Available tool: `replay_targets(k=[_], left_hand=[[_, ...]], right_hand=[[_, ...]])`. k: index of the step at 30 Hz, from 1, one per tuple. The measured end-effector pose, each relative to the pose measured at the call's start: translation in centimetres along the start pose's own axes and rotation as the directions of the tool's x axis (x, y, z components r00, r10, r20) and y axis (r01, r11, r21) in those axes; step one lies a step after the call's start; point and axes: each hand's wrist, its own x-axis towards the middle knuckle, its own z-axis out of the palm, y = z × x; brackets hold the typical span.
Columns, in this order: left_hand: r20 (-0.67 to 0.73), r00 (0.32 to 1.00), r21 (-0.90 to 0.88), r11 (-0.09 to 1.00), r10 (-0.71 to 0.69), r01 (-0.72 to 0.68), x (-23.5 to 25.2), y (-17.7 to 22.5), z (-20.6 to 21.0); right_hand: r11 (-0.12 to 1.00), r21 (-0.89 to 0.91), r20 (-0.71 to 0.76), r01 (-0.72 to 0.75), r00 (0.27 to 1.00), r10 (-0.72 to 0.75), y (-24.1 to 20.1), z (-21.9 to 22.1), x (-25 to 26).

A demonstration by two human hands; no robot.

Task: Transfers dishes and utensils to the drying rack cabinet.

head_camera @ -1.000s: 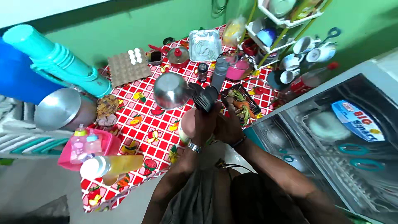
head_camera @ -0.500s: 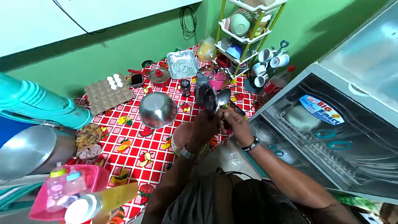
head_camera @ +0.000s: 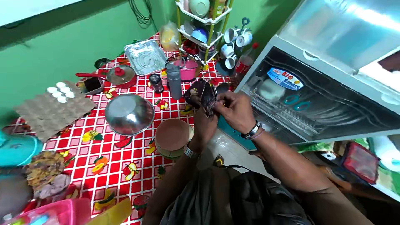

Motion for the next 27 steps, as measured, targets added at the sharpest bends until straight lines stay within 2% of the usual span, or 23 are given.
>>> replay_targets(k=[2, 5, 8, 13, 19, 24, 27], left_hand=[[0.088, 0.996, -0.149, 0.988, -0.028, 0.041, -0.1, -0.7, 1.5], [0.297, 0.952, -0.457, 0.866, -0.067, 0.203, 0.2, -1.3, 3.0], [0.402, 0.902, -0.508, 0.782, -0.155, 0.361, 0.3, -0.4, 5.0], [0.390, 0.916, -0.541, 0.781, -0.093, 0.311, 0.8, 0.3, 11.3], [0.394, 0.903, -0.621, 0.675, -0.168, 0.397, 1.3, 2.7, 18.8], [0.371, 0.919, -0.674, 0.643, -0.132, 0.365, 1.6, 3.8, 23.2], [0.365, 0.921, -0.626, 0.696, -0.139, 0.353, 2.5, 4.4, 24.0]], right_hand=[[0.996, 0.061, 0.016, -0.064, 0.998, 0.063, 1.8, -0.3, 0.0], [0.943, 0.270, 0.102, -0.195, 0.980, 0.174, 4.5, -1.2, -0.1], [0.857, 0.436, 0.165, -0.275, 0.960, 0.224, 6.9, -2.6, -0.1], [0.822, 0.499, 0.208, -0.277, 0.958, 0.197, 11.2, -7.1, -0.2], [0.783, 0.554, 0.210, -0.282, 0.958, 0.196, 16.1, -14.3, -1.0], [0.775, 0.572, 0.155, -0.268, 0.964, 0.218, 19.0, -17.3, -1.7], [0.780, 0.569, 0.044, -0.261, 0.957, 0.287, 20.2, -18.1, -1.6]])
